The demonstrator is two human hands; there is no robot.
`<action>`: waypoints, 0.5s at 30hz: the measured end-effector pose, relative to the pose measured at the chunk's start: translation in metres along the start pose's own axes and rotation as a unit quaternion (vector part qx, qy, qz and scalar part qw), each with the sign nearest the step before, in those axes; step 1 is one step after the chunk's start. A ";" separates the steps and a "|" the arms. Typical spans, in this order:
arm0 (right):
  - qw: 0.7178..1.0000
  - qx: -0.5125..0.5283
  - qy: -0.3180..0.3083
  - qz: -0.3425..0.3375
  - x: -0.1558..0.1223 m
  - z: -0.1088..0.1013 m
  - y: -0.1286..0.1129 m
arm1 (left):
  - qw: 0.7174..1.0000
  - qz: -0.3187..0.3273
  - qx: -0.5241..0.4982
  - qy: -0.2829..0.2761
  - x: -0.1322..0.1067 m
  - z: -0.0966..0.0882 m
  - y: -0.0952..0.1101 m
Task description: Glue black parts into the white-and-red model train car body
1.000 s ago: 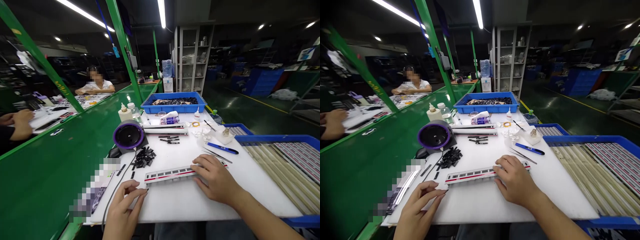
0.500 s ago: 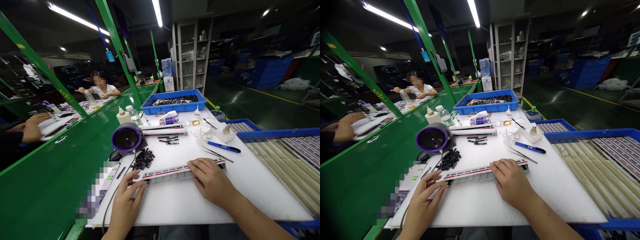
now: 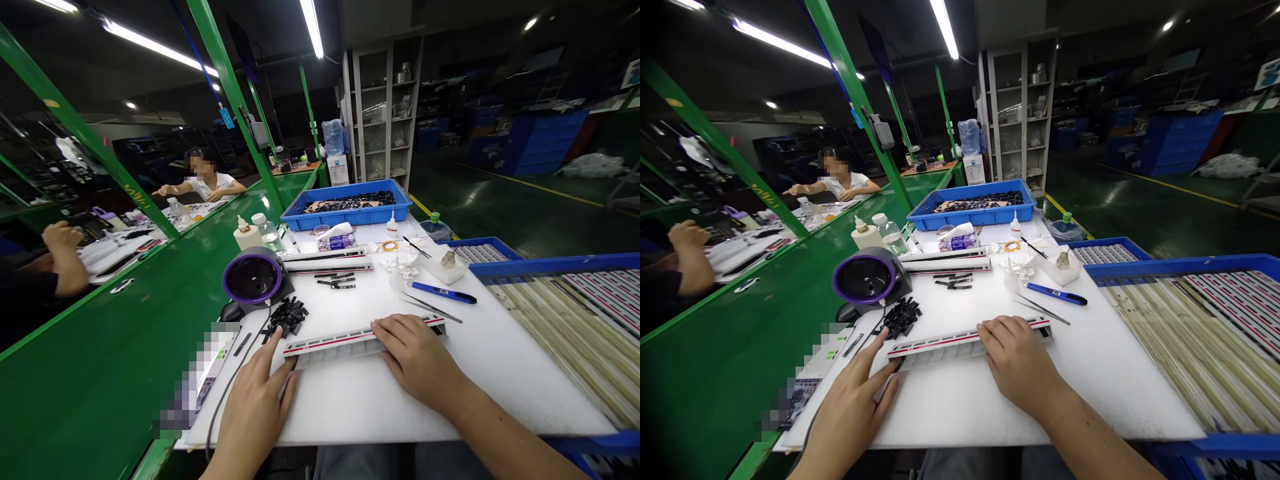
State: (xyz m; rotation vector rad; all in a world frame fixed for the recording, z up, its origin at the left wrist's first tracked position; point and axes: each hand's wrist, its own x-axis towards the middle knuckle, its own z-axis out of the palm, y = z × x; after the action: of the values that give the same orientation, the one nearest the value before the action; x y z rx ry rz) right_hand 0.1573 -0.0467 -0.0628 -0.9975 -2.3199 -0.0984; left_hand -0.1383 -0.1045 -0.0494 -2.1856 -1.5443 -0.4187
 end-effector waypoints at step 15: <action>1.000 -0.017 0.006 -0.001 0.000 0.002 0.001 | 0.999 -0.021 0.028 -0.034 0.002 0.009 0.002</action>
State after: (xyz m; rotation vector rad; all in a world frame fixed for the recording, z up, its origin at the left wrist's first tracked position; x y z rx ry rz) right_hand 0.1570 -0.0459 -0.0646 -1.0071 -2.3152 -0.1441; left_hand -0.1357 -0.0989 -0.0563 -2.1474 -1.6216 -0.3131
